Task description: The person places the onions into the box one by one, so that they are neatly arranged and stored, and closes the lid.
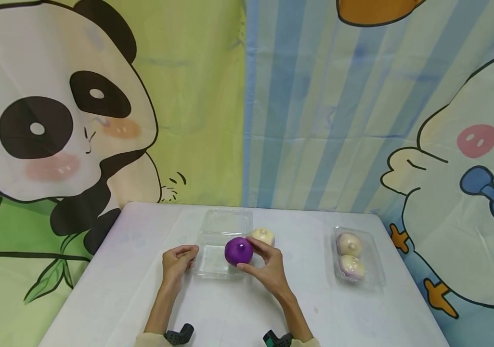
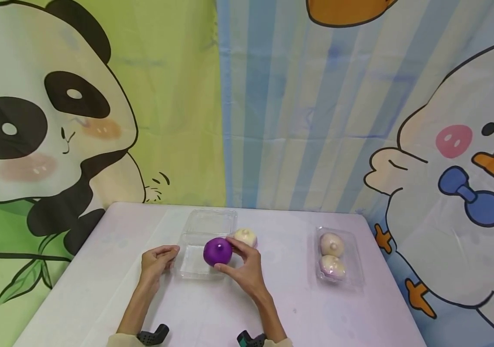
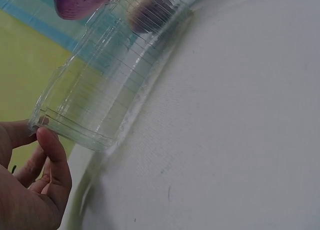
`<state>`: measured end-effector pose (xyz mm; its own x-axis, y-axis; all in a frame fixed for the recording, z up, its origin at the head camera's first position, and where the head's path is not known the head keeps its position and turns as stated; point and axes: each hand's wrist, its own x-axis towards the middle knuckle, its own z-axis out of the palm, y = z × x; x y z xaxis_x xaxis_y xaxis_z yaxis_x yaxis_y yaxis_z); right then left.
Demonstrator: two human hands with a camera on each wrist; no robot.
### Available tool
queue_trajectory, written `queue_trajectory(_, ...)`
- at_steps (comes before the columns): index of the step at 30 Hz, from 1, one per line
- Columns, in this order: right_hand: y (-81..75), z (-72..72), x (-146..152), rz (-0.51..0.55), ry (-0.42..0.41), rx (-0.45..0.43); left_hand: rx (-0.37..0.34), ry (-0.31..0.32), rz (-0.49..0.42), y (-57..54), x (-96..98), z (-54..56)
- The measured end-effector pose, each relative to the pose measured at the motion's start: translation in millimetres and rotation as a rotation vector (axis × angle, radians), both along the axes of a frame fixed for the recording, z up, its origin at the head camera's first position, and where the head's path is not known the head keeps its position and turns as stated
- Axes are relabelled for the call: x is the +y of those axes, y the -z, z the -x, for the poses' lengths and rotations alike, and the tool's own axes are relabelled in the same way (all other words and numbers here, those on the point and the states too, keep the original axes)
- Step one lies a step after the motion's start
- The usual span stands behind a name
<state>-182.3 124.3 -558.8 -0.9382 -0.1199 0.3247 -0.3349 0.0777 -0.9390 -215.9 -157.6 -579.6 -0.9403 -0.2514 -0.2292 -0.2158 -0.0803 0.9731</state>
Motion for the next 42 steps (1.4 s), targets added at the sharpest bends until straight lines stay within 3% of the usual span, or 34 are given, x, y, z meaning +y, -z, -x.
queue_trajectory(42,-1.9,8.5,-22.8,-0.119,-0.073,-0.047,0.009,0.015,-0.019,-2.7,0.0,-3.0)
